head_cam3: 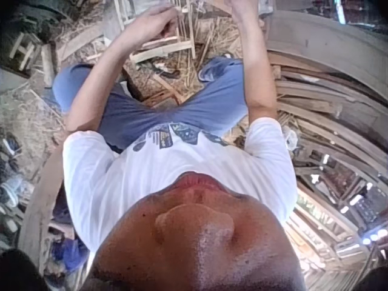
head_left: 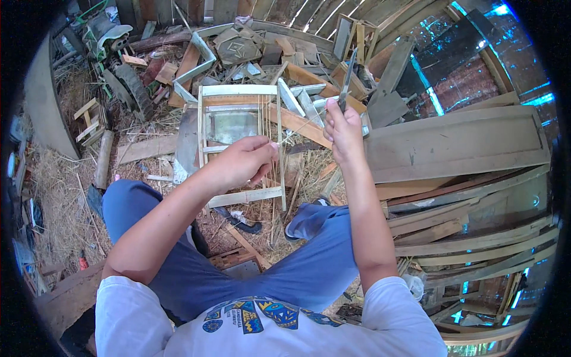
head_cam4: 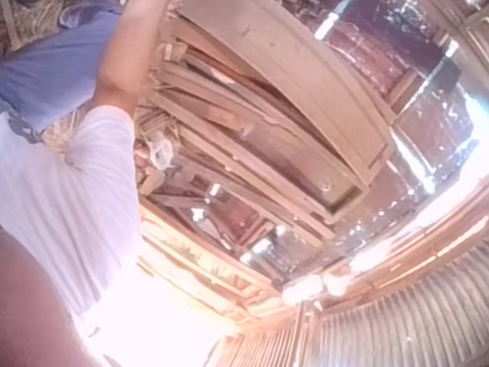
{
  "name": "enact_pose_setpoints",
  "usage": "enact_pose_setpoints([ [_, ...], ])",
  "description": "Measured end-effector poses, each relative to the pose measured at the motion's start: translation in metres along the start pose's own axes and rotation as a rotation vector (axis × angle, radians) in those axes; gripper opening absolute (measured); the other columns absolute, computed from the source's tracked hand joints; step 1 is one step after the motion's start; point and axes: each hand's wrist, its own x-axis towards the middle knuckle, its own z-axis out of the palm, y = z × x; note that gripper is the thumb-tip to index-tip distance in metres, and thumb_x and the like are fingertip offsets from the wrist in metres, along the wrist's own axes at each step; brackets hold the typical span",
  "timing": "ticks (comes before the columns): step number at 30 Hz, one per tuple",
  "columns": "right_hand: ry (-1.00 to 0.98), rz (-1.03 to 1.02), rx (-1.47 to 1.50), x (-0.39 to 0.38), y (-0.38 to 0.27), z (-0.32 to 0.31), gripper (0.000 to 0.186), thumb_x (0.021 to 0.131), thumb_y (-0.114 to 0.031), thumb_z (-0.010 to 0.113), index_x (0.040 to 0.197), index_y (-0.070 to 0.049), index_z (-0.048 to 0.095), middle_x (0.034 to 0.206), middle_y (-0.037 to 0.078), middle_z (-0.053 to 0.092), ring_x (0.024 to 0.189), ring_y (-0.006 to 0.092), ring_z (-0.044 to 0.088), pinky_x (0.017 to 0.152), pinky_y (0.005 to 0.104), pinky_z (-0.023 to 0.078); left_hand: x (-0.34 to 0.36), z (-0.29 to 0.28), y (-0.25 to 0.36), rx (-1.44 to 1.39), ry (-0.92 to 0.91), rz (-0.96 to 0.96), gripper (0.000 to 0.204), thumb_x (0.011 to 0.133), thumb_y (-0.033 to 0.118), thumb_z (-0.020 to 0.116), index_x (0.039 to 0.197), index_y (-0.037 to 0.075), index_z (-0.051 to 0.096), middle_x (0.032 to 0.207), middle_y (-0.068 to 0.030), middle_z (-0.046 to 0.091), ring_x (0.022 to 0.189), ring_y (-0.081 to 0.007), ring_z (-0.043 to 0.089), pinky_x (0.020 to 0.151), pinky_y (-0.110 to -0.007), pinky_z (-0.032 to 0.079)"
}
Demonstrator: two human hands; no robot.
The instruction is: The person is whittling a thin wooden strip with a knife. They hold the strip in one hand and use the knife to shave thin layers off the surface. They rotate the strip and continue shaving along its length while sitting near a small wooden cage.
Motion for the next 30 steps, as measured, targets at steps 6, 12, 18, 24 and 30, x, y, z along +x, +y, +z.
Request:
enact_pose_setpoints([
  [6,-0.012,0.01,-0.093,-0.006,0.006,0.017,0.023,0.106,-0.032,0.064,0.096,-0.013,0.056,0.067,-0.008,0.043,0.047,0.0009,0.032,0.042,0.0212,0.026,0.004,0.0,-0.006,0.048,0.089,0.062,0.029,0.112,0.031,0.048,0.102,0.01,0.065,0.069,0.007,0.046,0.057,-0.0055,0.04,0.053,-0.024,0.035],
  [12,-0.043,-0.276,-0.496,0.009,0.016,-0.007,0.028,0.108,-0.032,0.058,0.106,-0.003,0.059,0.069,0.001,0.056,0.061,0.0133,0.052,0.057,0.0295,0.042,-0.003,0.004,0.009,0.013,0.165,0.097,0.027,0.111,0.024,0.046,0.101,0.007,0.063,0.072,0.0061,0.045,0.063,-0.0052,0.039,0.057,-0.026,0.035],
  [18,-0.163,-0.33,-0.87,-0.017,0.014,0.018,0.023,0.102,-0.028,0.061,0.106,-0.005,0.061,0.081,0.017,0.068,0.074,0.033,0.069,0.068,0.0406,0.051,0.012,-0.002,-0.018,0.069,0.323,0.357,0.021,0.112,0.024,0.047,0.105,0.011,0.062,0.069,0.0112,0.039,0.057,-0.0012,0.03,0.049,-0.023,0.024],
  [24,-0.273,-0.374,-0.964,-0.032,0.027,0.041,0.025,0.105,-0.028,0.059,0.101,-0.003,0.061,0.077,0.016,0.063,0.068,0.0306,0.062,0.065,0.0394,0.049,0.007,-0.01,-0.018,-0.035,0.315,0.177,0.02,0.111,0.022,0.048,0.106,0.01,0.063,0.071,0.0102,0.043,0.06,-0.0012,0.032,0.053,-0.023,0.027],
  [30,-0.304,-0.345,-1.001,-0.02,0.036,0.033,0.04,0.105,-0.043,0.055,0.094,-0.006,0.065,0.074,0.02,0.066,0.074,0.0434,0.067,0.065,0.0512,0.05,0.004,-0.013,-0.018,0.026,0.368,0.156,0.022,0.11,0.019,0.05,0.104,0.007,0.068,0.073,0.0106,0.045,0.063,-0.0016,0.034,0.056,-0.024,0.028],
])
